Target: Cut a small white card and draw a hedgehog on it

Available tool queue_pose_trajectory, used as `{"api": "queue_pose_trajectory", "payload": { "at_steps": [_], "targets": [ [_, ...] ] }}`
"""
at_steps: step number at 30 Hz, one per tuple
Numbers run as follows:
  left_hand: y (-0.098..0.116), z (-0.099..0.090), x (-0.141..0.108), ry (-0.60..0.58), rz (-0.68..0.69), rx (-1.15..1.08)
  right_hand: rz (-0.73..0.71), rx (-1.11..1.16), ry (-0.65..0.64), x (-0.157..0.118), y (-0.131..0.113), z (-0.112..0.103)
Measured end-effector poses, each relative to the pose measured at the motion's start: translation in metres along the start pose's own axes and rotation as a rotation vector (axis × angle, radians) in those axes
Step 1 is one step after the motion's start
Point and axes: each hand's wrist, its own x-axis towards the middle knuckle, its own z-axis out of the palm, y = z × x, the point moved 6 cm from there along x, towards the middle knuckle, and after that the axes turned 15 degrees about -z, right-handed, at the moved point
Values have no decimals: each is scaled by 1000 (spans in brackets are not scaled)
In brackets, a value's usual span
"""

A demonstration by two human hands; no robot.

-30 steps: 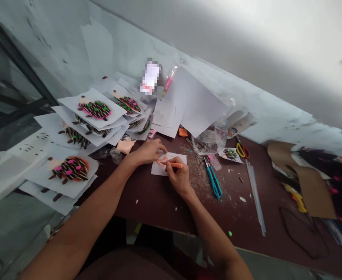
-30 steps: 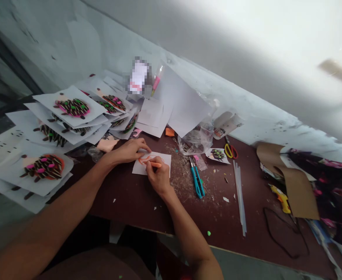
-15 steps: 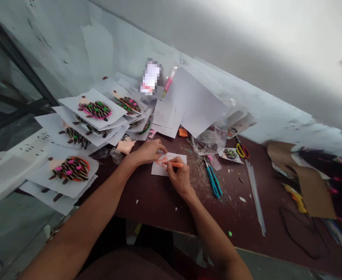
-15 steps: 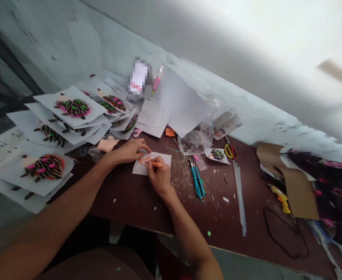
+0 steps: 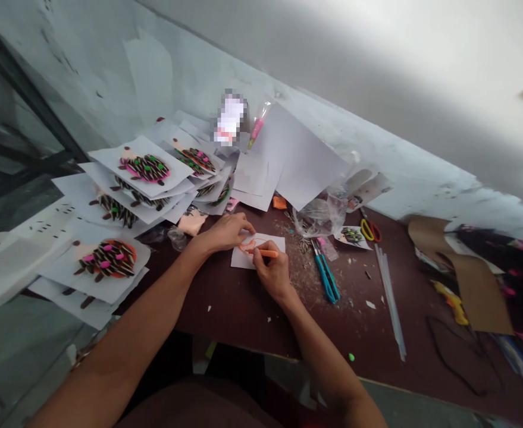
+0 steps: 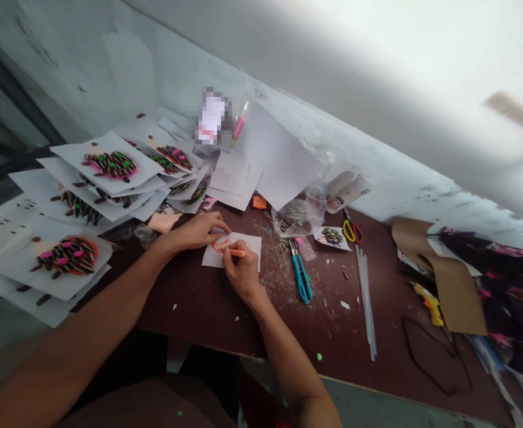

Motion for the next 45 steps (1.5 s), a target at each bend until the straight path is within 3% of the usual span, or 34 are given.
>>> {"api": "queue_pose_trajectory", "payload": {
  "at_steps": [45],
  "targets": [
    [1, -1, -1, -5, -3, 10, 21, 6, 55, 0, 2, -6]
  ]
}}
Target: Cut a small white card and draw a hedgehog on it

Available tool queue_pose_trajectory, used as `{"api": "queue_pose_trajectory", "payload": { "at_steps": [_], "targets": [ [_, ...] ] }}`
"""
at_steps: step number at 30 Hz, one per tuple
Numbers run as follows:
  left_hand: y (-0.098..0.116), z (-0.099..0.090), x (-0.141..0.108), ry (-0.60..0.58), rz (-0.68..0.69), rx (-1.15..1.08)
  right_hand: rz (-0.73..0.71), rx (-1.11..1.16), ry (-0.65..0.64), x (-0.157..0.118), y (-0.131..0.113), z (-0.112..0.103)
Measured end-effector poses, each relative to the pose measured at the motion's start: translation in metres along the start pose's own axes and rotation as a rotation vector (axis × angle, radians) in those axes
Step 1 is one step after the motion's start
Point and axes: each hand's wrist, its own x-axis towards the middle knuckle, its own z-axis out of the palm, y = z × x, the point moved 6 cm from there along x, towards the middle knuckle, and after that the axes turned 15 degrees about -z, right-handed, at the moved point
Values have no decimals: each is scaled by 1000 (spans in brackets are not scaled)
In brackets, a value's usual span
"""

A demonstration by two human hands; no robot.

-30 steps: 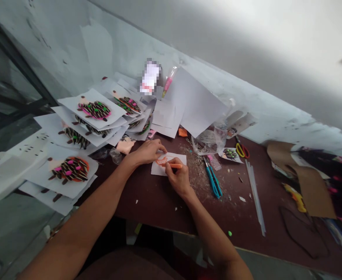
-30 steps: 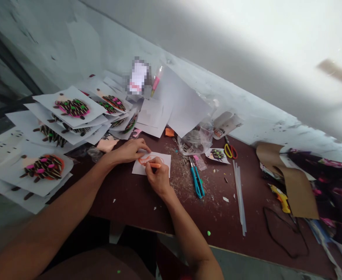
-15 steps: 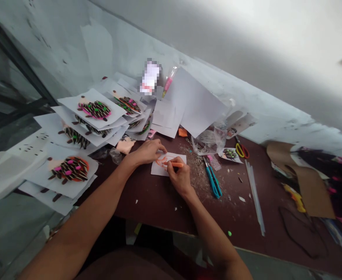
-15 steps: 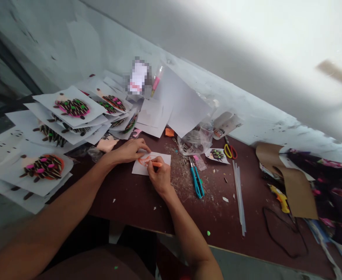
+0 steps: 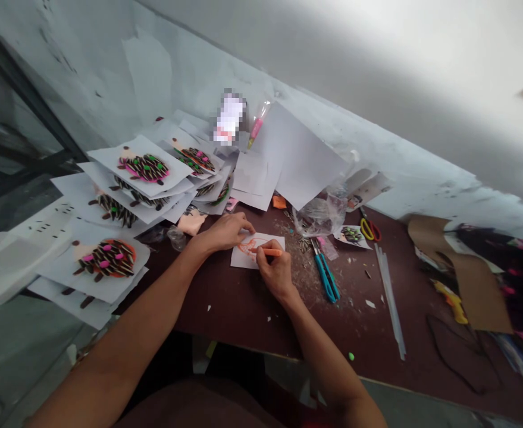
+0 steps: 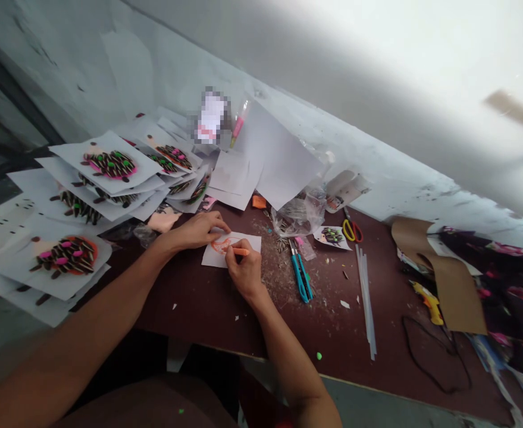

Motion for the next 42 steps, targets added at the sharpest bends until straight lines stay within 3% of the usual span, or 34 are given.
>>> {"api": "queue_pose_trajectory", "payload": {
  "at_steps": [18, 29, 33, 42],
  "targets": [
    [0, -1, 0, -1, 1, -3, 7, -3, -36, -1, -2, 3],
    [-2, 1, 0, 16, 5, -22, 47, 7, 117, 5, 9, -22],
    [-1, -1, -2, 6, 4, -40, 102, 27, 118, 5, 18, -27],
    [3, -4, -4, 26, 3, -2, 51, -7, 91, 4, 20, -27]
  ]
}}
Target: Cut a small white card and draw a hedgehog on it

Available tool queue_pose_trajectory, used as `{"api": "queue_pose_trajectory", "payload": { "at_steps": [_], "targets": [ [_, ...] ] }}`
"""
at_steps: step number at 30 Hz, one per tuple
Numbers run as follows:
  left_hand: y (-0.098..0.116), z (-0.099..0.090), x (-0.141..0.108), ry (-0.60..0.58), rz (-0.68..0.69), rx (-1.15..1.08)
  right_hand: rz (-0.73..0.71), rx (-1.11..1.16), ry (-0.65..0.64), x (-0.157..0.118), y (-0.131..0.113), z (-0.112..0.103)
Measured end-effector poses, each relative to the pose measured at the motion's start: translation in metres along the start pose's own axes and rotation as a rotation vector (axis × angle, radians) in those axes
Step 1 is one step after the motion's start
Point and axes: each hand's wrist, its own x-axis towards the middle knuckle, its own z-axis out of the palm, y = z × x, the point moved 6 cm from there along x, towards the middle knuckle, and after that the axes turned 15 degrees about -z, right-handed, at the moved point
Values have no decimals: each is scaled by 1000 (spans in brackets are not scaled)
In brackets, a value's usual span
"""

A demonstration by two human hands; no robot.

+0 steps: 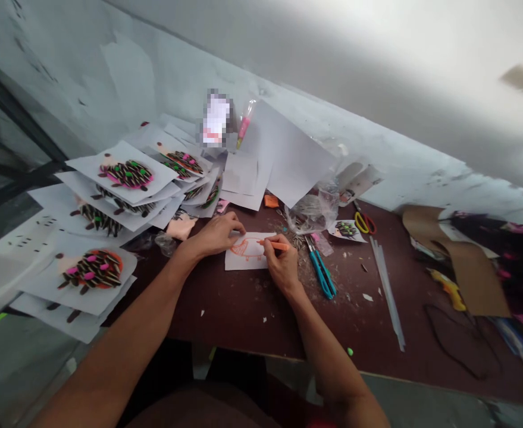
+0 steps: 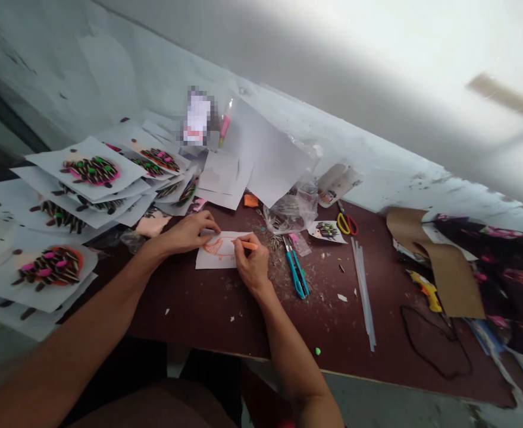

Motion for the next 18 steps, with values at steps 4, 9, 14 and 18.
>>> {"api": "queue_pose_trajectory", "payload": {
  "at_steps": [4, 9, 14, 18],
  "targets": [
    [6, -1, -1, 55, 63, 45, -17, 29, -17, -2, -2, 5],
    [7, 2, -1, 33, 72, 88, -43, -2, -17, -2, -4, 10],
    [3, 4, 0, 3, 43, 72, -60, -23, -75, -1, -5, 17],
    [3, 5, 1, -5, 31, 73, -73, -28, -86, 0, -5, 20]
  ]
}}
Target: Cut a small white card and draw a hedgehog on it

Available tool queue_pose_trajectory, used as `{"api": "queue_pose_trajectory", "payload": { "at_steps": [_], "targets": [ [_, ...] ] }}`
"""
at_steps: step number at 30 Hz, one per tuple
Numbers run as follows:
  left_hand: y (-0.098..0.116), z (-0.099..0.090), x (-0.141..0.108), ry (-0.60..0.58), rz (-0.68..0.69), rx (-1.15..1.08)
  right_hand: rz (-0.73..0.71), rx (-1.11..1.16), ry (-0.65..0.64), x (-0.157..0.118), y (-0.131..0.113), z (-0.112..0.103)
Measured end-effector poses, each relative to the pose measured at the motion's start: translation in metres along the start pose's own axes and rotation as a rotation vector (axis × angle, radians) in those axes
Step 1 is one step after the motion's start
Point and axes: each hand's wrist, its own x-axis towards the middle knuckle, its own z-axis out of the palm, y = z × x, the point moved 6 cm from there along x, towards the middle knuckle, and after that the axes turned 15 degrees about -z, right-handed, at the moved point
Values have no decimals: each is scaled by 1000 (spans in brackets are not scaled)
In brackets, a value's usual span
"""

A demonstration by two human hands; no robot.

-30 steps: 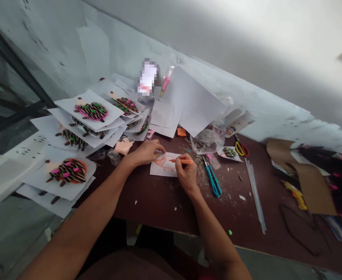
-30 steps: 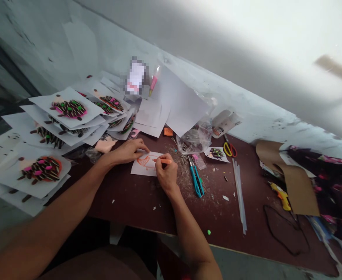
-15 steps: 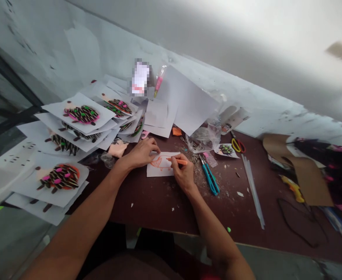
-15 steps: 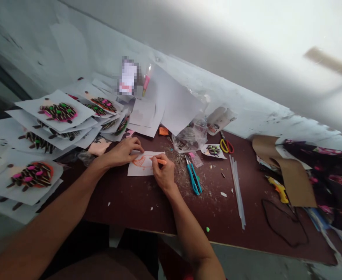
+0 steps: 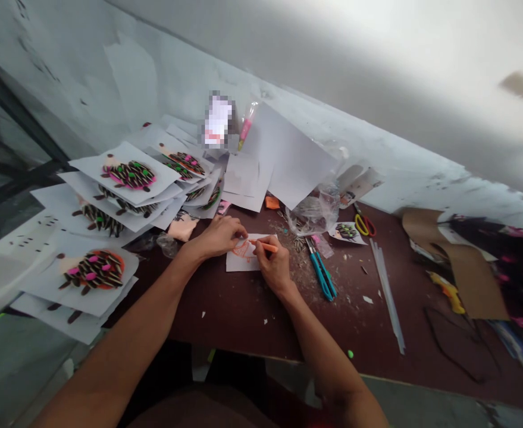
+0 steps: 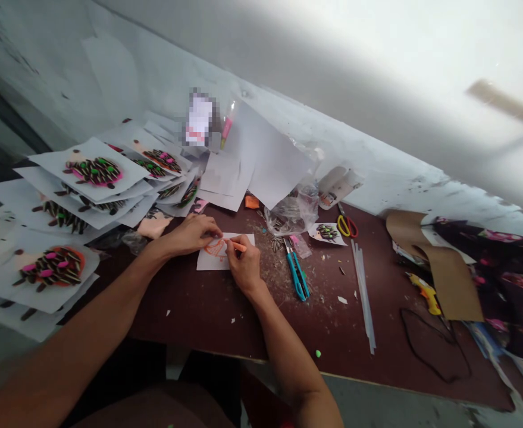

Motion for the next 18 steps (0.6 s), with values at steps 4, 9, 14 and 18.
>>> {"api": "queue_pose_trajectory", "payload": {
  "at_steps": [4, 9, 14, 18],
  "targets": [
    [0, 0, 0, -7, -27, -13, -7, -18, -9, 1, 0, 2],
    [-1, 1, -1, -2, -27, -18, -4, -36, -23, 1, 1, 3],
    [-1, 1, -1, 0, -33, -10, 22, -49, -24, 0, 3, 2],
    [-1, 2, 0, -15, -41, -7, 25, -50, -28, 0, 1, 2]
  ]
}}
